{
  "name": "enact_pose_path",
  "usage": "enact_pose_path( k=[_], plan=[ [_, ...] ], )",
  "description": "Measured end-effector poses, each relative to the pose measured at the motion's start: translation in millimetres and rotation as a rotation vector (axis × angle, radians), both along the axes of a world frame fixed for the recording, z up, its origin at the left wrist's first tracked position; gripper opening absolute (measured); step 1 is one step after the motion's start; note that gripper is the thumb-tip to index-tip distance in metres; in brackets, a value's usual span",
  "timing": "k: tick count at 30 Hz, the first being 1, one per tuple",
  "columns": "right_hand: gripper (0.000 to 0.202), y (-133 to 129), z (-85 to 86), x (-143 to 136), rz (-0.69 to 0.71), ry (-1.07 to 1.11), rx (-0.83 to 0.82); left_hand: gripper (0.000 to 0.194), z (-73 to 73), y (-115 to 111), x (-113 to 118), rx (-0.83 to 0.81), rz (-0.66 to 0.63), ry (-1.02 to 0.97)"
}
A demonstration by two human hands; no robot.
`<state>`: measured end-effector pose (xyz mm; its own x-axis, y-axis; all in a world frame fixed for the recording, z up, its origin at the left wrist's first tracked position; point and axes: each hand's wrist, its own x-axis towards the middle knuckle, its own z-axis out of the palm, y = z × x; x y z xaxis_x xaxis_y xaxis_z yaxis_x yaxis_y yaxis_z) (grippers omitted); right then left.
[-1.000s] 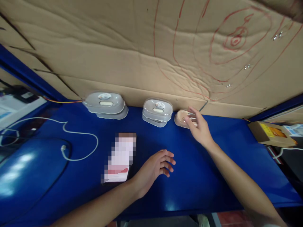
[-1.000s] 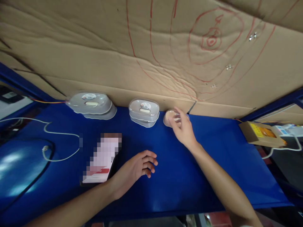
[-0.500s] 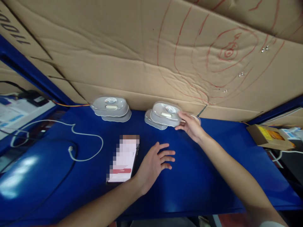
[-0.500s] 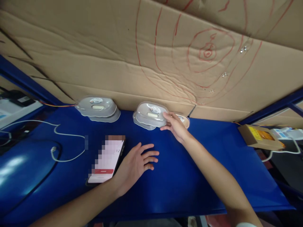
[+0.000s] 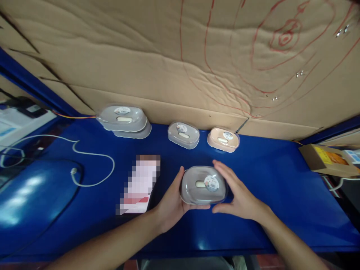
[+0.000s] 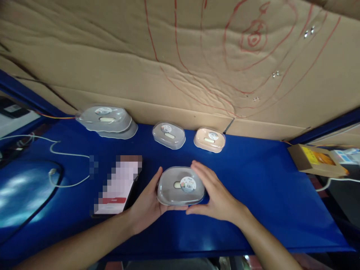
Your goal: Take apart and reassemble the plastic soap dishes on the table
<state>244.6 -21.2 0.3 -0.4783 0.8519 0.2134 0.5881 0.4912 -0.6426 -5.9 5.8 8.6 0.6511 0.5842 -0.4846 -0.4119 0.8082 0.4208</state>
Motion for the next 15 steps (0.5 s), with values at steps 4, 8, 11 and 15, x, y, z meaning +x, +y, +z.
enact_pose_path(
  k=[4,8,11,15],
  plan=[
    [0.080,-4,-2.7,-6,0.030,0.022,0.085,0.070,-1.6,-1,1,0.004,-0.021,0.021],
    [0.076,0,1.5,7,-0.054,0.181,0.046,0.069,0.8,2,1,-0.040,-0.014,0.060],
    [0.067,13,0.4,24,-0.250,0.111,0.090,0.068,2.8,4,0,-0.048,0.010,0.110],
    [0.064,32,-15.8,41,-0.331,-0.116,0.175,0.070,0.9,-1,1,-0.067,-0.059,0.137]
  ],
)
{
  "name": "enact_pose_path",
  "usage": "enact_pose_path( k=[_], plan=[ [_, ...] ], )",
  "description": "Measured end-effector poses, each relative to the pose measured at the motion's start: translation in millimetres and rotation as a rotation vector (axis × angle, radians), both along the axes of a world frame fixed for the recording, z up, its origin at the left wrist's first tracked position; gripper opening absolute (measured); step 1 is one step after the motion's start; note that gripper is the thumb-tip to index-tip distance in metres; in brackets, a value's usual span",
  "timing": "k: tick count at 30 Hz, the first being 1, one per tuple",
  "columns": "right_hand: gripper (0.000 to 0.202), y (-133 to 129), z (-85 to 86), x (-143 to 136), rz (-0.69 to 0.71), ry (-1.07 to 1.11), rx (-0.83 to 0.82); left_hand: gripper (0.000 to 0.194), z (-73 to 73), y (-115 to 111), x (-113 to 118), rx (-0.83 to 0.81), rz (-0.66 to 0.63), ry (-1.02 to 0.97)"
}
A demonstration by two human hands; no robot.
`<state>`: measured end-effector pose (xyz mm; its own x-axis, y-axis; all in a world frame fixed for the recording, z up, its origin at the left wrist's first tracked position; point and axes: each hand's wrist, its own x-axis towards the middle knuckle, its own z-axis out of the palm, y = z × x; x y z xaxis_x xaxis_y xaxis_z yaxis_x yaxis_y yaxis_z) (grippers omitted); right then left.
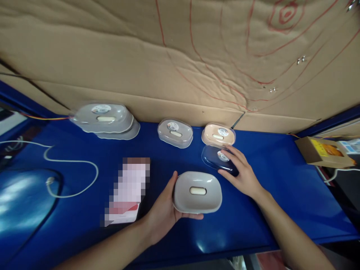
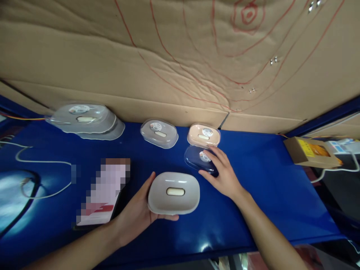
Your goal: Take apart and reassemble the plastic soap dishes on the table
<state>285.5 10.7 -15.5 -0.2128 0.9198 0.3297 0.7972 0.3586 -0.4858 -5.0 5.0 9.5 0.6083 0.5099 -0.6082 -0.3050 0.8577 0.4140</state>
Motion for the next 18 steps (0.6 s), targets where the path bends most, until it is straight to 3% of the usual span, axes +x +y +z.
enact_pose_path(
  k=[4,7,9,13,18],
  plan=[
    [0.064,7,-10.1,4,0.037,-0.162,-0.014,0.071,-2.5,-8,0,-0.028,-0.061,-0.014],
    [0.062,-1,-0.2,-1,0.037,-0.170,-0.015,0.071,-0.6,-8,0,-0.012,-0.061,-0.012],
    [0.070,-11,11.1,-10,0.141,-0.112,-0.039,0.071,1.1,-8,-1,0.004,-0.052,-0.020],
    [0.103,-35,24.9,-40,0.445,-0.127,-0.169,0.068,1.3,-7,-1,0.015,-0.020,-0.013],
    [0.089,-46,19.5,-56,0.456,-0.031,-0.162,0.066,-3.0,-7,-3,-0.019,0.011,-0.018]
  ],
)
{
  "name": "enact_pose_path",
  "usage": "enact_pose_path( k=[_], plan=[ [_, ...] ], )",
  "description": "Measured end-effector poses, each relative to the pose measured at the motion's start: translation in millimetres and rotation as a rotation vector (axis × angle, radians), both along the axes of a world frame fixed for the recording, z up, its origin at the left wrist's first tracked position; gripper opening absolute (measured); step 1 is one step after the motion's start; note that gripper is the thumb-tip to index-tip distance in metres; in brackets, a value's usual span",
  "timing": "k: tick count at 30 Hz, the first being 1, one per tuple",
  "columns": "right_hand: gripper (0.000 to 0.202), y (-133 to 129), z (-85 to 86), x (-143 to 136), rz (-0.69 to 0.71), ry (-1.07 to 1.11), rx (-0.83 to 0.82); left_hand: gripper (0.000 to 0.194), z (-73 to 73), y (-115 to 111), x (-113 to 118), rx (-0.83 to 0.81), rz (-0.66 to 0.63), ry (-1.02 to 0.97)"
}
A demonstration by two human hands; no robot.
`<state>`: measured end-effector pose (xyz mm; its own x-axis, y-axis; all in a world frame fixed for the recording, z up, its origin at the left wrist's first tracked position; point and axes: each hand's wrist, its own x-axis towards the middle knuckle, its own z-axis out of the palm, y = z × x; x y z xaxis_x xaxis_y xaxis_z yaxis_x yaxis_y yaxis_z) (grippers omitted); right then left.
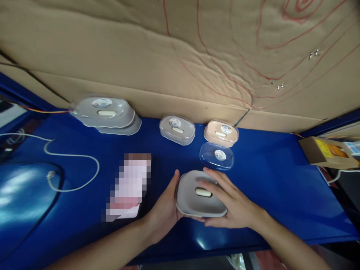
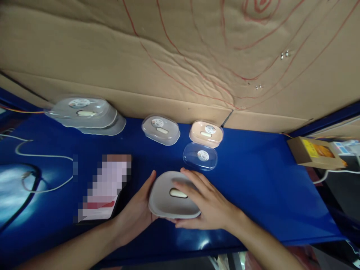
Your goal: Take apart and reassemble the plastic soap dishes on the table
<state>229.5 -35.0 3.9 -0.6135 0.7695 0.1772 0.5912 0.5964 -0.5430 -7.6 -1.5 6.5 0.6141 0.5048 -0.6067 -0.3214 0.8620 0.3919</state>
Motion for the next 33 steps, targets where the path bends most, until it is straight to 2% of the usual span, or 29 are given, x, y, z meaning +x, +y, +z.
enact_pose_path(
  k=[3,10,15,20,23,26,33],
  plan=[
    [0.090,1,-3.0,4,0.007,0.104,-0.005,0.067,-0.8,1,-2,-0.006,-0.002,-0.041],
    [0.092,1,-8.4,2,-0.016,0.046,0.032,0.064,7.3,1,0,-0.016,-0.014,-0.118],
    [0.091,0,-12.8,1,-0.036,0.109,0.022,0.065,4.1,0,1,-0.009,-0.014,-0.161],
    [0.084,6,4.1,20,-0.136,0.196,0.019,0.061,1.8,1,0,0.005,-0.021,-0.134],
    [0.076,13,20.2,38,-0.193,0.127,-0.036,0.054,1.6,-5,1,-0.035,-0.109,-0.063],
    [0.066,18,27.0,48,-0.194,0.037,-0.033,0.046,-1.5,-16,2,-0.125,-0.204,0.035],
    [0.069,14,7.8,30,-0.148,-0.164,-0.024,0.041,-7.6,-30,6,-0.175,-0.311,0.090]
  ],
)
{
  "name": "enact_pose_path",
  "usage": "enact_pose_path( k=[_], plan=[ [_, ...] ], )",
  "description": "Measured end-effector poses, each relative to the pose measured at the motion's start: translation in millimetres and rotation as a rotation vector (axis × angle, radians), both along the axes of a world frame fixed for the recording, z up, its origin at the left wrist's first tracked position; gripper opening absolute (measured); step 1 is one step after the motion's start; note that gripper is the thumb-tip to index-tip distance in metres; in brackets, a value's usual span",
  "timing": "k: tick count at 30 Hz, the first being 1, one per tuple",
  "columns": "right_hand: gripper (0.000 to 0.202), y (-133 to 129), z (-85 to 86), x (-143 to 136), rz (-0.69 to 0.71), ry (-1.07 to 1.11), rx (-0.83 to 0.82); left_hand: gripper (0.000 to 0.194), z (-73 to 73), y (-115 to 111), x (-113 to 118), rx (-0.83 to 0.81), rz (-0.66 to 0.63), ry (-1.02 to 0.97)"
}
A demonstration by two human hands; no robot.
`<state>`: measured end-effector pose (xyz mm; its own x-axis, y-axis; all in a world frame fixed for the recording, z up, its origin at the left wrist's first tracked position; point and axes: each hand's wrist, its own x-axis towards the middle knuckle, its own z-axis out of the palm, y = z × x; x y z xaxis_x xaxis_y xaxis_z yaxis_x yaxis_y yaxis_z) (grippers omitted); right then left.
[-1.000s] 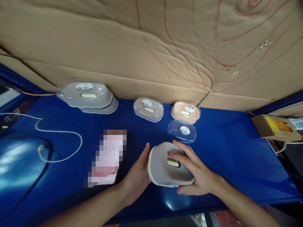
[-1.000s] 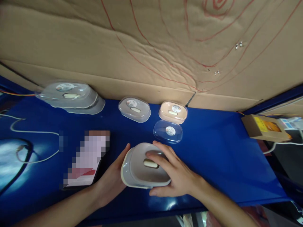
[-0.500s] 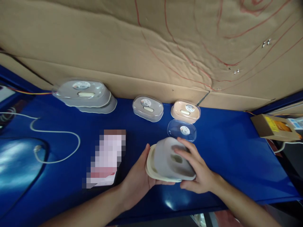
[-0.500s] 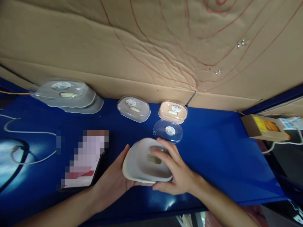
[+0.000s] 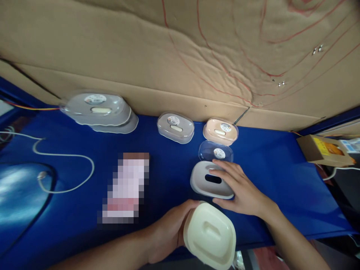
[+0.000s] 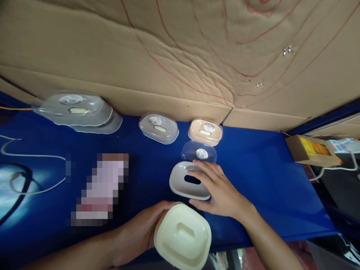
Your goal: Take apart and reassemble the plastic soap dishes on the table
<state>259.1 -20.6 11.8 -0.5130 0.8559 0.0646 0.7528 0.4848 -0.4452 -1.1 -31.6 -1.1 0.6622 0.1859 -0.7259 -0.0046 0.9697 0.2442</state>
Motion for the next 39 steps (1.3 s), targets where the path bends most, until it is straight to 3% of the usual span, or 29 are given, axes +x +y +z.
enact_pose_path(
  k=[4,8,14,19,27,32,36,39],
  plan=[
    [0.079,-1,-6.3,-3,0.008,-0.084,0.009,0.039,0.2,-2,2,-0.018,-0.062,0.001],
    [0.082,-3,1.9,-1,0.028,-0.098,0.045,0.041,-1.7,-1,1,-0.027,-0.036,0.012],
    [0.057,-9,7.0,-8,0.147,-0.043,0.140,0.051,-3.1,-1,-2,-0.023,-0.101,-0.072],
    [0.033,-9,0.5,-17,0.135,-0.097,0.218,0.049,-3.7,-2,-6,-0.017,-0.164,-0.096],
    [0.034,-18,12.0,-12,-0.012,0.199,0.473,0.046,4.6,12,-4,0.031,0.076,-0.138],
    [0.032,-22,11.9,-16,0.146,0.176,0.486,0.052,11.9,25,-5,0.049,0.272,-0.131],
    [0.028,-23,10.5,-27,0.224,0.105,0.489,0.055,13.5,31,-6,0.077,0.336,-0.139],
    [0.027,-23,8.8,-31,0.234,0.080,0.481,0.047,12.1,31,-7,0.119,0.368,-0.137]
  ],
)
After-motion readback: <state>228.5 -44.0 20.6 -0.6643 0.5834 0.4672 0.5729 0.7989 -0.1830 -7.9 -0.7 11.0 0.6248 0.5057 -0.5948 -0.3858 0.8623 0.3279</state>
